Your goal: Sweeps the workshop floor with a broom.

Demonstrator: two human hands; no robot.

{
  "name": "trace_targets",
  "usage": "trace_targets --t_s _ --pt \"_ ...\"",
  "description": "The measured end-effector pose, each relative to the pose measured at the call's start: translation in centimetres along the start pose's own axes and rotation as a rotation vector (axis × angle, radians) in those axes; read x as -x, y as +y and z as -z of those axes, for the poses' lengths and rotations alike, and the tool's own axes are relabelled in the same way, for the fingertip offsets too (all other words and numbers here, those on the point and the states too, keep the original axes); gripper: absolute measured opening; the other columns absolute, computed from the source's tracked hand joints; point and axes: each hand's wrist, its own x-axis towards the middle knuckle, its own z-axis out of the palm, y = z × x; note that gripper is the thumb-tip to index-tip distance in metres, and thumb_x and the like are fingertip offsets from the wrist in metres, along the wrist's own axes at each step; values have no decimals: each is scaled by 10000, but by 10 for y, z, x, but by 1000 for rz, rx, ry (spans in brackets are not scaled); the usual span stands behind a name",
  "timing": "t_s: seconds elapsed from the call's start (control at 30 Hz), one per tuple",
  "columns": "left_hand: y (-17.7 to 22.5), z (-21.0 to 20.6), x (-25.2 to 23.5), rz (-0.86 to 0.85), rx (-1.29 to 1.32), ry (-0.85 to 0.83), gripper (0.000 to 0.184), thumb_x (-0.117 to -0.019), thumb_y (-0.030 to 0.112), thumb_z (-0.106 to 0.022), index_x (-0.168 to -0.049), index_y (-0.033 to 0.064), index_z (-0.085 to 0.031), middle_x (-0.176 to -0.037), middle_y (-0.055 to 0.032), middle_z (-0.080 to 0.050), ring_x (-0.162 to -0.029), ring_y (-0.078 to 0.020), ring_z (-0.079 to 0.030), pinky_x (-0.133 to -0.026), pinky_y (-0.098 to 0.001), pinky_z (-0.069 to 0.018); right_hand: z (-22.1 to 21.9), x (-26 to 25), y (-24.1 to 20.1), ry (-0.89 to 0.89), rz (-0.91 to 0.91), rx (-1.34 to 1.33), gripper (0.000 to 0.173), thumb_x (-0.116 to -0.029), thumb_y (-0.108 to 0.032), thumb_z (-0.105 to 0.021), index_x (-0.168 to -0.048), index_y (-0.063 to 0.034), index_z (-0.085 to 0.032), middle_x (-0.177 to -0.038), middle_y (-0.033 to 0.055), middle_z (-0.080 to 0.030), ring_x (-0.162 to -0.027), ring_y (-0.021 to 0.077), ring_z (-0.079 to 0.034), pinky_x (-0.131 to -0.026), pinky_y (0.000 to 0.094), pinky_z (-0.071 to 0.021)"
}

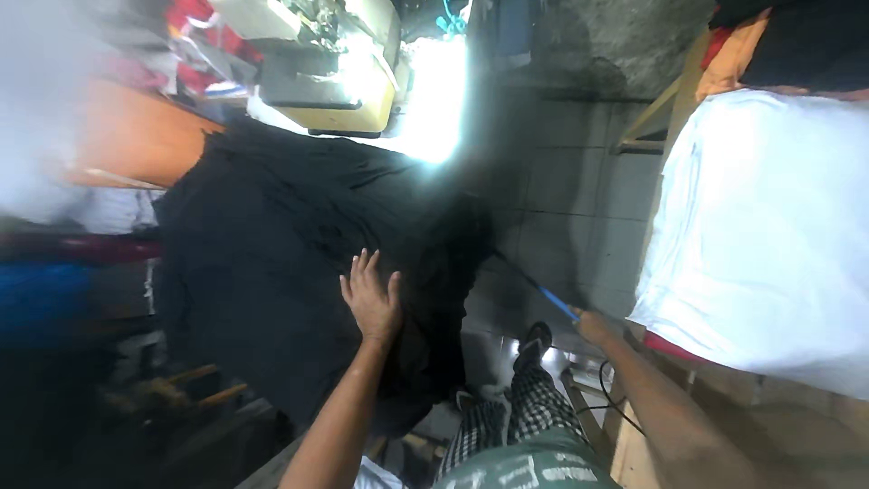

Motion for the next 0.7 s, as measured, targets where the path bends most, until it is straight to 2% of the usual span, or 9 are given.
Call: trace_targets --t_s 0.1,0.17,0.27,0.43,0.47,0.57,0.63,0.7 --pt "0 1 0 12 17 -5 617 -1071 453 -330 -1493 27 -478 -1590 -193 -420 -1525 -356 -317 -1232 -616 -132 -5 7 8 2 -75 11 563 -1094 -156 -411 -1636 -135 -261 -1460 277 -537 -1358 446 -520 -1118 595 -396" --pt "3 3 -1 16 32 2 623 -1067 457 -340 -1484 19 -490 -1575 -212 -436 -1519 -384 -319 -1223 -641 -119 -19 17 11 -16 -110 17 568 -1097 -158 -394 -1642 -134 -235 -1454 275 -542 -1350 438 -530 -1108 592 -408" --pt "9 4 -2 20 23 20 644 -1059 482 -325 -1470 20 -509 -1556 -226 -459 -1506 -410 -337 -1210 -662 -123 -45 44 16 -79 -115 33 563 -1082 -145 -421 -1622 -93 -272 -1443 277 -549 -1340 440 -541 -1097 606 -421" --pt "12 5 -3 29 14 15 615 -1068 455 -344 -1475 22 -504 -1562 -222 -452 -1506 -410 -337 -1212 -658 -128 -81 91 17 -212 -136 104 566 -1071 -201 -479 -1584 -31 -309 -1441 296 -536 -1345 444 -533 -1099 596 -426" --pt "11 5 -3 28 10 17 615 -1069 458 -340 -1478 29 -504 -1564 -215 -453 -1506 -404 -340 -1212 -655 -132 -84 99 20 -232 -124 95 547 -1070 -208 -494 -1560 -14 -350 -1440 303 -534 -1344 452 -530 -1099 602 -423" --pt "8 2 -3 22 16 20 626 -1072 476 -335 -1484 36 -500 -1567 -209 -452 -1505 -398 -344 -1214 -656 -132 -89 121 43 -271 -73 -12 468 -1071 -249 -533 -1469 -6 -494 -1341 314 -589 -1202 468 -603 -1008 631 -460" --pt "7 0 -3 21 18 23 630 -1071 483 -334 -1488 41 -497 -1567 -208 -451 -1508 -390 -343 -1213 -657 -130 -81 147 49 -296 -98 -55 457 -1066 -218 -520 -1500 -79 -481 -1272 292 -617 -1062 432 -645 -911 602 -503" --pt "6 0 -4 23 21 19 617 -1071 471 -346 -1489 42 -496 -1569 -209 -448 -1511 -388 -338 -1217 -656 -119 -71 177 49 -295 -113 -85 479 -1081 -232 -500 -1548 -144 -439 -1236 278 -628 -997 407 -650 -874 573 -508"
